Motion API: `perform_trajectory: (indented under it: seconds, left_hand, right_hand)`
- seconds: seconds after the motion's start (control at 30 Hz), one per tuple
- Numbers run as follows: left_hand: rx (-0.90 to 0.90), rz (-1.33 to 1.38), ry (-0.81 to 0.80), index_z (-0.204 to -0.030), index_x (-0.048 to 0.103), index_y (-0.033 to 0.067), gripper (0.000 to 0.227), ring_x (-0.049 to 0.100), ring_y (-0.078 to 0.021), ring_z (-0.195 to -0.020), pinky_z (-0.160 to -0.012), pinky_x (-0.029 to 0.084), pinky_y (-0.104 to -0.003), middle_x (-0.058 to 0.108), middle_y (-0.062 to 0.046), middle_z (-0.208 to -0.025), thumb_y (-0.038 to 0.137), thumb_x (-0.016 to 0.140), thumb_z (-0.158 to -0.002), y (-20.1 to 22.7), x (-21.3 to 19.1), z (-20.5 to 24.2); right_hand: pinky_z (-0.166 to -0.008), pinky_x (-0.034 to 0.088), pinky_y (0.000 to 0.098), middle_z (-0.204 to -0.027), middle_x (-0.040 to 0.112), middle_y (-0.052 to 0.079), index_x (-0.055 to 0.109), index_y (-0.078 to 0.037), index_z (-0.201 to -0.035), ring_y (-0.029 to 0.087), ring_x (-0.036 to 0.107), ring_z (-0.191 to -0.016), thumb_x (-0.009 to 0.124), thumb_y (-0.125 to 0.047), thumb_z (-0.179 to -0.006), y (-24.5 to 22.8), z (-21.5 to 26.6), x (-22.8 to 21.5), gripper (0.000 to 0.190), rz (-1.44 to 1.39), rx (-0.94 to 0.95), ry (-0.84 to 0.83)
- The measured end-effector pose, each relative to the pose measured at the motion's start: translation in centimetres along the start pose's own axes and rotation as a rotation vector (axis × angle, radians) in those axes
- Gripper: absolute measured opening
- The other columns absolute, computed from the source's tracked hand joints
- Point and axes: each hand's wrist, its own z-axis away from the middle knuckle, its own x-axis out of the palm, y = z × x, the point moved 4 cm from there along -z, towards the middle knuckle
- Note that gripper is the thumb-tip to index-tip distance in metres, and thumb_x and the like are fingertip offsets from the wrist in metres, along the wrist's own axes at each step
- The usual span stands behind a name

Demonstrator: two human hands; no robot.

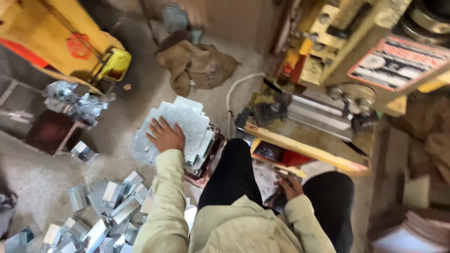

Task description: The person sits on the floor in a workshop and repeatedly places flat metal sheets into a hydraulic press machine. They align the sheets, operate the press to shape them, and then remove the finished pieces, stacking them on the floor.

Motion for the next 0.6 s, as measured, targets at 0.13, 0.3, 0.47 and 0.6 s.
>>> perform_trajectory:
  seconds: [0.13, 0.3, 0.47, 0.6]
  left_hand:
    - [0.004, -0.055, -0.132, -0.157, 0.038, 0.0068, 0.082, 0.023, -0.0437, -0.152, -0.111, 0.005, -0.079, 0.028, -0.026, -0.164, 0.060, 0.051, -0.095, 3.7, -2.3, 1.3]
    - [0.261, 0.009, -0.285, -0.161, 0.032, 0.0130, 0.091, 0.015, -0.0476, -0.153, -0.107, 0.001, -0.084, 0.021, -0.020, -0.167, 0.067, 0.053, -0.091, 8.9, -5.1, 7.3]
    - [0.246, 0.005, -0.159, -0.160, 0.040, 0.0123, 0.071, 0.026, -0.0476, -0.151, -0.111, 0.010, -0.082, 0.030, -0.020, -0.167, 0.048, 0.056, -0.102, 9.4, -4.9, 8.2]
    - [0.293, -0.004, -0.038, -0.148, 0.054, 0.0120, 0.057, 0.042, -0.0500, -0.139, -0.109, 0.024, -0.077, 0.044, -0.021, -0.157, 0.040, 0.059, -0.099, 8.7, -3.0, 6.9]
  right_hand:
    - [-0.064, 0.054, 0.0299, -0.089, 0.075, 0.010, 0.071, -0.003, -0.118, 0.016, 0.068, -0.072, 0.064, -0.014, -0.095, 1.6, -0.9, -0.8, 0.026, -0.019, 0.053, 0.013]
    - [-0.061, 0.052, 0.0300, -0.088, 0.072, 0.009, 0.071, -0.002, -0.117, 0.015, 0.064, -0.068, 0.067, -0.013, -0.097, 4.1, -2.0, -2.0, 0.024, 0.075, -0.065, -0.032]
    - [-0.063, 0.055, 0.0291, -0.089, 0.073, 0.008, 0.071, -0.005, -0.118, 0.014, 0.066, -0.070, 0.065, -0.016, -0.098, 3.1, -1.0, -1.6, 0.024, 0.131, -0.054, -0.097]
    - [-0.065, 0.056, 0.0291, -0.091, 0.075, 0.007, 0.070, -0.006, -0.118, 0.014, 0.069, -0.074, 0.063, -0.019, -0.098, 1.8, -0.6, -0.4, 0.024, 0.148, -0.011, -0.085]
